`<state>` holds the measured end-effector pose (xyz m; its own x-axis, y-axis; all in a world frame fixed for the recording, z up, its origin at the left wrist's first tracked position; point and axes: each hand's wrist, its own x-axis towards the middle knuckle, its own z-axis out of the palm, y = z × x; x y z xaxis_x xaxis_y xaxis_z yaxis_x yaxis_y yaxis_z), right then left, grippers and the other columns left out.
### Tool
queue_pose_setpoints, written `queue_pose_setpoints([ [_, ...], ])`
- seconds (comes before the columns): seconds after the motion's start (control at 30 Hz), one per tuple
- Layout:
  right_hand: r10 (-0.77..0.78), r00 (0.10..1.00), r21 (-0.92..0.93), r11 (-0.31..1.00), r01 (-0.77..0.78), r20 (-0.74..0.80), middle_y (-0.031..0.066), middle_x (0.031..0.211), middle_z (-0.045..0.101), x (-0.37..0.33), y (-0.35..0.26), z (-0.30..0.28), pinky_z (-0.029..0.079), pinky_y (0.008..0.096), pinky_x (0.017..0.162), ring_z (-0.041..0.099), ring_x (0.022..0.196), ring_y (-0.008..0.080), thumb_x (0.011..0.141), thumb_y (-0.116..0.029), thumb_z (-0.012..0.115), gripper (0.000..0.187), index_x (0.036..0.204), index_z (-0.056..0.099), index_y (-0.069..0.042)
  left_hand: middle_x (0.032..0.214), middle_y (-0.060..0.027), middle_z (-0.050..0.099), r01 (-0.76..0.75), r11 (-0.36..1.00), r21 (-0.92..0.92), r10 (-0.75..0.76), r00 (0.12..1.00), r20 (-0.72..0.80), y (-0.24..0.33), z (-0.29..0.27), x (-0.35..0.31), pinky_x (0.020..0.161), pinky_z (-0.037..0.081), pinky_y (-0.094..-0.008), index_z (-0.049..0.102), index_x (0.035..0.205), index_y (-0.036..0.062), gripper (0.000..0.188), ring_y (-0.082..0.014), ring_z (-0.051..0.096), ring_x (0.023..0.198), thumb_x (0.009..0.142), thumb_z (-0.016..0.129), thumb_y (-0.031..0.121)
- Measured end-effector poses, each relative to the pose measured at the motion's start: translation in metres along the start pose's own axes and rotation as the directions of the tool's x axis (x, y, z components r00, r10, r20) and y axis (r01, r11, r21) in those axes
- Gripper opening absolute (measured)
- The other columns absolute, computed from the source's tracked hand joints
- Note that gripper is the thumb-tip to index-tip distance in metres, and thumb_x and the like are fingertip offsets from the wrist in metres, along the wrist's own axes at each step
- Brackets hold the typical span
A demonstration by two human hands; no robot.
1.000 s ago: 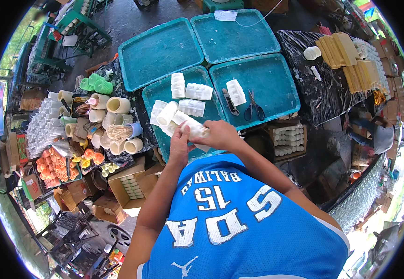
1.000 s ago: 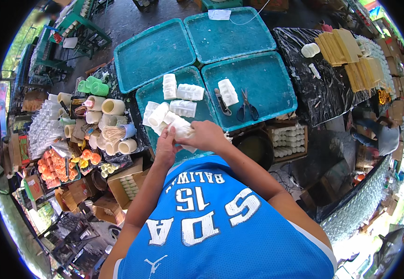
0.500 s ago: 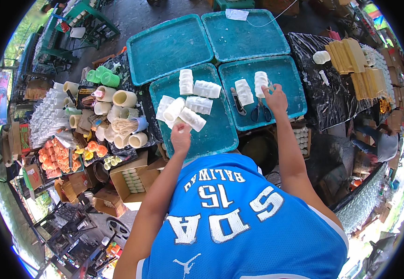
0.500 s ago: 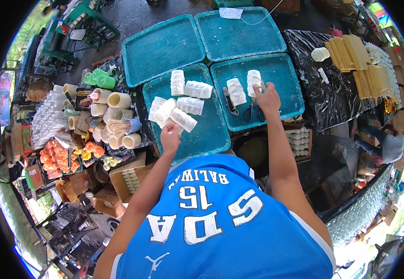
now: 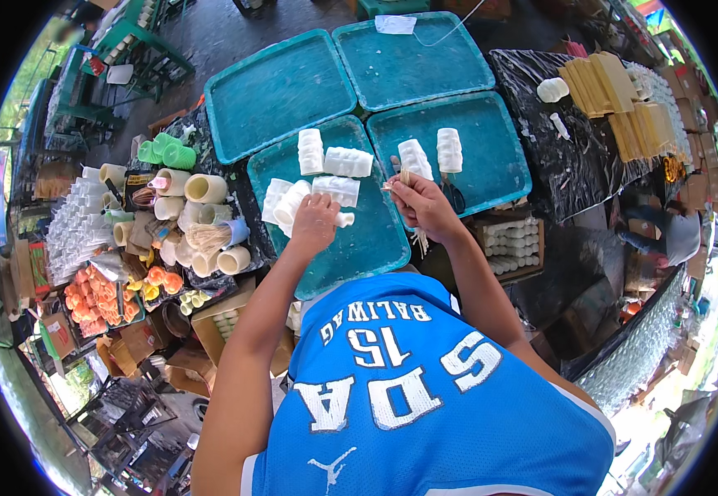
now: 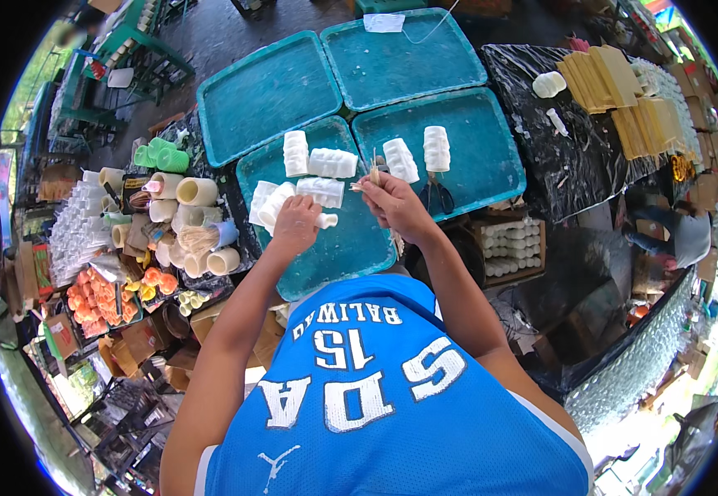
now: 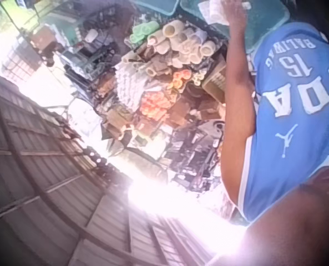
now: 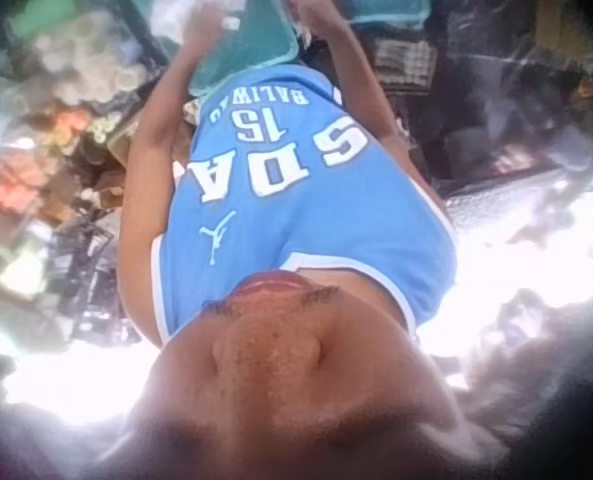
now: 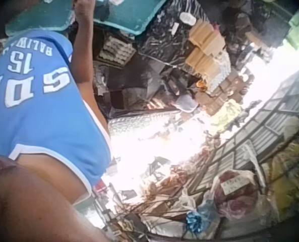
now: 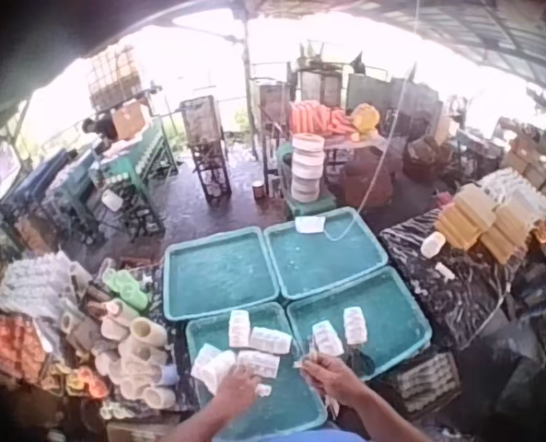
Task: The person gathers thin sticks and white cylindrical foam pieces, then uses a knife to trim the sticks and a red tape dispenser to apply tape. The person inserts the trimmed sticks into the foam pieces and places the assembled units into a tray.
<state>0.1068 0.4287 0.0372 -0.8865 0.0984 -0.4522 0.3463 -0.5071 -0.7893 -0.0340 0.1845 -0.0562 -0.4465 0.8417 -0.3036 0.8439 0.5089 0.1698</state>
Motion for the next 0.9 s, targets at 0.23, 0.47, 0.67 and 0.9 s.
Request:
queue_pose_setpoints([
  [0.23,-0.047,0.997,-0.060,0.997,0.051,0.065,-0.0064,0.079,0.050,-0.011,-0.007,0.015,0.033,0.0223,0.049,0.042,0.061,0.0020,0.114,-0.029,0.061,0.019,0.111,0.060,-0.010,0.126,-0.0128,0.071,0.019,-0.277,-0.961,-0.407,0.903,0.135,0.007,-0.014,-0.024,0.094,0.061,-0.0459,0.058,0.140,0.0061,0.045,-0.0314,0.075,0.110,0.105,0.069,0.031],
  [0.47,-0.007,0.995,-0.020,1.000,0.010,0.098,-0.0061,0.077,0.049,-0.006,-0.003,0.038,0.031,0.0210,0.049,0.039,0.059,0.0023,0.116,-0.031,0.055,0.018,0.113,0.054,-0.013,0.131,-0.0146,0.067,0.155,-0.561,-0.814,-0.156,0.945,0.287,0.011,-0.036,-0.062,0.085,0.063,-0.0524,0.044,0.154,0.0091,0.068,-0.0334,0.073,0.114,0.097,0.075,0.029],
  [0.67,-0.021,0.997,-0.099,0.995,0.028,0.071,-0.0072,0.074,0.050,0.001,0.005,0.045,0.034,0.0226,0.051,0.042,0.061,0.0025,0.116,-0.032,0.056,0.024,0.101,0.057,-0.012,0.129,-0.0174,0.065,0.325,0.438,-0.839,-0.409,0.902,0.136,0.021,-0.053,-0.086,0.099,0.057,-0.0428,0.040,0.150,0.0048,0.089,-0.0328,0.069,0.115,0.081,0.091,0.027],
  [0.9,-0.089,0.993,-0.228,0.968,0.104,0.077,-0.0044,0.072,0.056,-0.001,0.004,0.055,0.035,0.0245,0.055,0.046,0.062,0.0044,0.114,-0.028,0.060,0.024,0.100,0.061,-0.008,0.115,-0.0091,0.072,-0.080,-0.044,-0.996,-0.437,0.898,-0.053,0.011,-0.065,-0.102,0.101,0.057,-0.0364,0.062,0.129,0.0020,0.044,-0.0194,0.070,0.110,0.093,0.083,0.016],
])
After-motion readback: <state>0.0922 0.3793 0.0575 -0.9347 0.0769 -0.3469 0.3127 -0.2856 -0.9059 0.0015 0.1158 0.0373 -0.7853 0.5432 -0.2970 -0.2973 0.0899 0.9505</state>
